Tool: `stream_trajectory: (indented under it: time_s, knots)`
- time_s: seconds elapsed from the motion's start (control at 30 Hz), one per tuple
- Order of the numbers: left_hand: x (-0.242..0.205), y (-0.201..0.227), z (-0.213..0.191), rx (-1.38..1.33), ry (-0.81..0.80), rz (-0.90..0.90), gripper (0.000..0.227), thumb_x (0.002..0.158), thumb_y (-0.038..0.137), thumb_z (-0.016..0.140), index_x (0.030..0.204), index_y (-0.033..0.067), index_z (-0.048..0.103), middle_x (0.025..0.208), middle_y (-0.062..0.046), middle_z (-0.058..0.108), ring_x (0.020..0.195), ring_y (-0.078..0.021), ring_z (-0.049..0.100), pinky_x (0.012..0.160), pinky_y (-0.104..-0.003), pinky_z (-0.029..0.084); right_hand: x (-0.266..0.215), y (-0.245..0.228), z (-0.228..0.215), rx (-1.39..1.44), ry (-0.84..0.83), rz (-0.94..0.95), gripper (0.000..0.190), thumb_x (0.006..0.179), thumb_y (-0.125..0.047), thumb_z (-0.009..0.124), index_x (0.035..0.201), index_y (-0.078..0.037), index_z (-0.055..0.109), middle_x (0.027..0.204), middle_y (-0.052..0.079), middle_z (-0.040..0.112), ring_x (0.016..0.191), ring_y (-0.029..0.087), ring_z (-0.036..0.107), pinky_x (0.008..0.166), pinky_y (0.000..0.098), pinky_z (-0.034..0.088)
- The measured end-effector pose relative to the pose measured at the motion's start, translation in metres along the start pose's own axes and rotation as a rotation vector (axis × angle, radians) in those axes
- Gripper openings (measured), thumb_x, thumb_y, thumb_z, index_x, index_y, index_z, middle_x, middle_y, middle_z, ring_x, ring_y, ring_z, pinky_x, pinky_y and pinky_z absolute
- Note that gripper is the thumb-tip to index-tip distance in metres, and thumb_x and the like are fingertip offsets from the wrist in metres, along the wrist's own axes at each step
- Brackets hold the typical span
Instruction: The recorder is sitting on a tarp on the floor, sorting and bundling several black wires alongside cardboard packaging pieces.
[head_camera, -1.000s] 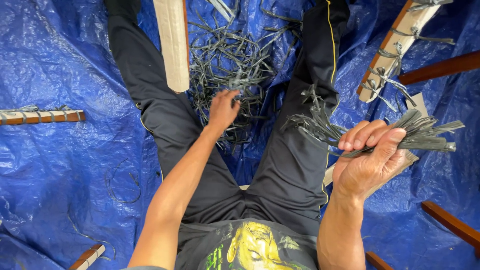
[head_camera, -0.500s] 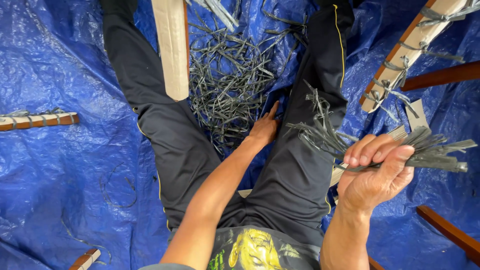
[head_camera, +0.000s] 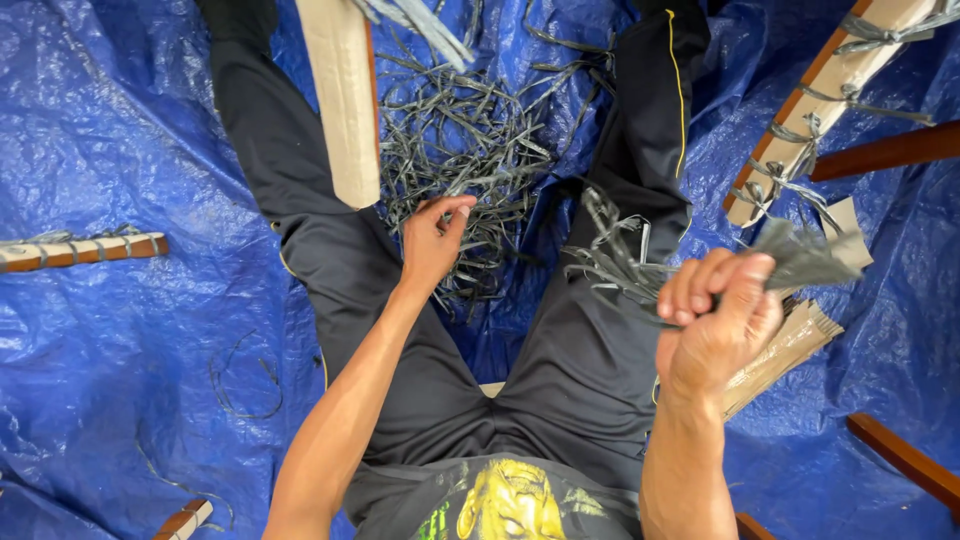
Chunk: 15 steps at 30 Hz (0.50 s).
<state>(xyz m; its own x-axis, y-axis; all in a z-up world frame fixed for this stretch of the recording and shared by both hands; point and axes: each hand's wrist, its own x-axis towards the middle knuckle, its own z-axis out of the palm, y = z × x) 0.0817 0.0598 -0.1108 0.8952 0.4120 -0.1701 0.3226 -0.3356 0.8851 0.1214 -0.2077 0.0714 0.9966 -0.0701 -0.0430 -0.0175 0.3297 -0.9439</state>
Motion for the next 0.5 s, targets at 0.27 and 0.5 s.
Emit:
stream_trajectory:
  time_s: [0.27,0.5]
  knots:
    - [-0.041,0.058,-0.033,-0.186,0.037,0.175,0.018,0.098,0.008,0.066,0.112,0.0065,0.077,0.097,-0.007,0.076,0.074,-0.0125,0.066,0.069,-0.026,0.053,-0.027,0.063,0.022,0.068,-0.047,0.242,0.037,0.112,-0.029,0.055,0.082,-0.011,0.046,0.066,-0.004,0.038,0.053,0.007,0.033,0.048,0.0265,0.030]
    - [-0.060,0.099,-0.059,-0.146,-0.147,0.249,0.012,0.090,0.008,0.068,0.096,0.0027,0.077,0.090,-0.009,0.075,0.073,-0.0147,0.074,0.064,-0.027,0.059,-0.046,0.082,0.025,-0.513,-0.198,-0.051,0.020,0.111,-0.011,0.061,0.092,-0.005,0.061,0.073,-0.001,0.054,0.060,0.010,0.045,0.053,0.0286,0.035]
